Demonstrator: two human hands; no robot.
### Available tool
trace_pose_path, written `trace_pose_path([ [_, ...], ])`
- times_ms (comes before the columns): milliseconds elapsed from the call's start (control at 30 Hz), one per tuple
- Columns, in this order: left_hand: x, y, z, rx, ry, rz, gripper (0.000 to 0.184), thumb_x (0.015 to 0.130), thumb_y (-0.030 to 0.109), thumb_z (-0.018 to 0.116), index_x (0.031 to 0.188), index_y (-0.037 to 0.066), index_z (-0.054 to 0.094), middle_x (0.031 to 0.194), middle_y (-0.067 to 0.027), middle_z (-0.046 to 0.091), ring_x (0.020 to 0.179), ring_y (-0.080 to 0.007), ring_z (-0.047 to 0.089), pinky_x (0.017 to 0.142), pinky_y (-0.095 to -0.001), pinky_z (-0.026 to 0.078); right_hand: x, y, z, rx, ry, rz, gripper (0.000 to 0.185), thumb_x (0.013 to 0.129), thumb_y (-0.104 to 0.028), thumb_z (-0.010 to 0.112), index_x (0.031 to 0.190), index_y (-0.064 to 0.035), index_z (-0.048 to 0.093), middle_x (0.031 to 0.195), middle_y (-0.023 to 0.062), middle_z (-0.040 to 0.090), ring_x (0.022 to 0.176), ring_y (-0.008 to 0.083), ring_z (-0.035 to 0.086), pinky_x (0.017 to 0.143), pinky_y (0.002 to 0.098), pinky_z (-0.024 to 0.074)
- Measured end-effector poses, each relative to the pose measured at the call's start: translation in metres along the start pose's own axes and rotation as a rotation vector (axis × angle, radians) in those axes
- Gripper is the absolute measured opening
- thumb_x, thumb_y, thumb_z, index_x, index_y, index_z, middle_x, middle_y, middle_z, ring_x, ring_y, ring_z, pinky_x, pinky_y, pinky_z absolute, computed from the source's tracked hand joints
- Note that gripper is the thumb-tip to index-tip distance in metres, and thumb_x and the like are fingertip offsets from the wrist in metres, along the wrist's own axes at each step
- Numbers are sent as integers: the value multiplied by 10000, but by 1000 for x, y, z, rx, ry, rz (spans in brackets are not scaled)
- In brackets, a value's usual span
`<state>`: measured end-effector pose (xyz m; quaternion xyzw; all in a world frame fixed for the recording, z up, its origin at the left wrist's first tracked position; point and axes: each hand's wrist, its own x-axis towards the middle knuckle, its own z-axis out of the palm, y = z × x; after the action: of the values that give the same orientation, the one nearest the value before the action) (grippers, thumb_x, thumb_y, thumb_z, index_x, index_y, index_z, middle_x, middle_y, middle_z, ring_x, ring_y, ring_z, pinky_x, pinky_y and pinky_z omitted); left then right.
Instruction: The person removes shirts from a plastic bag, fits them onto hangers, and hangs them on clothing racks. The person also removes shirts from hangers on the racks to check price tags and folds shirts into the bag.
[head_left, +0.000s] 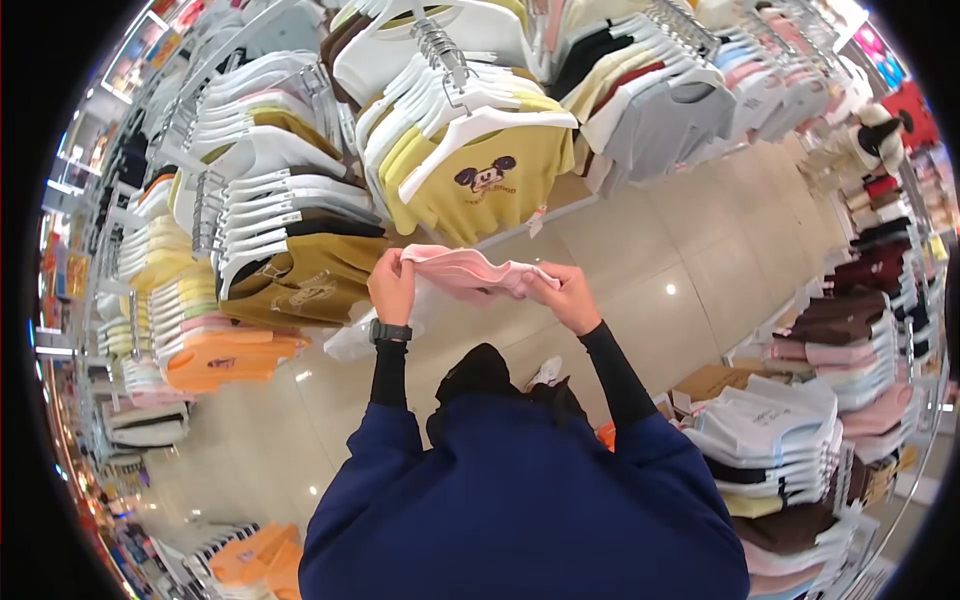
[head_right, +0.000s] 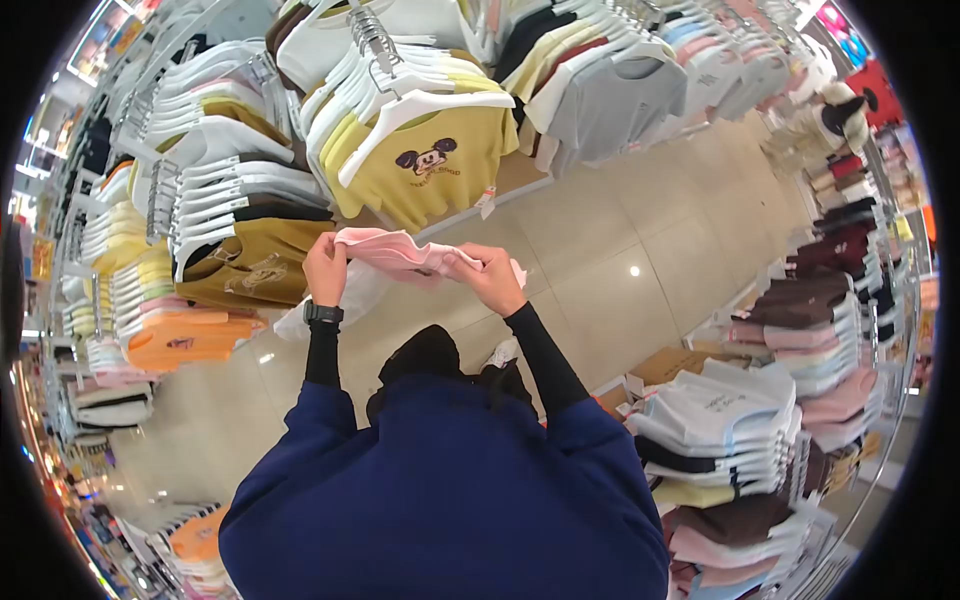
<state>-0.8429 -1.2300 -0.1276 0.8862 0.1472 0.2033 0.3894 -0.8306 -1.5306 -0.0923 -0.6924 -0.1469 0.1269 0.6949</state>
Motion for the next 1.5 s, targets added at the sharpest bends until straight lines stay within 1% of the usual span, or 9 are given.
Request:
trace_pose_path([
  [67, -6, -3, 6, 155, 78, 3, 188, 909, 160, 601, 890, -15, 667, 739, -6, 647, 747, -109, 635, 659, -272, 479, 11, 4, -5, 24, -29, 14, 194, 912, -164, 636, 927, 19, 696, 738, -4, 634, 701, 51, 519, 616, 234, 424],
  [267, 0, -28, 2, -1038, -350, -702, 222, 934, 122, 518, 1084, -11, 614, 864, -22, 650, 729, -123, 630, 660, -251, 490, 56, 17, -14, 223, 149, 70, 227, 923, -178, 639, 932, 42, 696, 767, -28, 627, 691, 34, 525, 587, 206, 429],
  [467, 16, -4, -19, -817, -331, -646, 138, 896, 144, 556, 964, 26, 578, 831, -16, 618, 659, -113, 590, 556, -257, 455, 93, 12, -32, 111, 89, 89, 219, 924, -182, 643, 927, 32, 694, 773, -32, 620, 725, 33, 509, 626, 217, 429],
  [567, 18, 0, -14, -115, -135, -69, 149, 833, 174, 628, 909, 60, 569, 743, -65, 629, 630, -197, 612, 539, -326, 463, 101, 7, -32, 54, 47, 80, 215, 919, -180, 647, 933, 30, 695, 765, -28, 618, 728, 37, 508, 631, 220, 431],
  [833, 10, 45, -6, 372, 64, -135, 147, 826, 223, 620, 942, 135, 643, 669, -189, 624, 674, -404, 624, 588, -473, 476, 138, -6, -32, -144, 11, -60, 144, 890, -109, 649, 952, 11, 699, 754, 32, 640, 709, 86, 555, 625, 238, 445],
  [1000, 17, 37, -14, -772, 122, -662, 323, 946, 154, 415, 1113, -34, 618, 975, -29, 655, 835, -124, 626, 686, -278, 503, 162, 6, -71, -597, -179, -611, 163, 781, -51, 694, 943, -63, 708, 749, 85, 652, 656, 235, 622, 603, 309, 489],
  [1100, 23, 83, 6, -781, 234, -614, 248, 953, 163, 485, 1109, 31, 625, 854, 14, 620, 668, -31, 559, 548, -169, 426, 173, 12, -108, -806, -405, -562, 202, 731, -46, 704, 927, -97, 697, 819, 67, 653, 771, 301, 626, 703, 376, 500],
  [1300, 15, 117, 64, -505, 296, -374, 108, 899, 13, 494, 969, -21, 569, 924, -49, 637, 838, -90, 582, 762, -230, 454, 232, -31, -120, -746, -200, -775, 338, 752, -69, 706, 1078, -93, 620, 1134, 75, 592, 1065, 293, 540, 919, 426, 403],
  [1500, -1, 158, 76, -448, 302, -398, 108, 894, 1, 515, 993, -17, 554, 875, -46, 629, 783, -89, 584, 704, -231, 467, 286, -15, -78, -764, -326, -676, 506, 762, -101, 697, 1226, -53, 503, 1093, 126, 560, 1038, 311, 534, 893, 419, 413],
])
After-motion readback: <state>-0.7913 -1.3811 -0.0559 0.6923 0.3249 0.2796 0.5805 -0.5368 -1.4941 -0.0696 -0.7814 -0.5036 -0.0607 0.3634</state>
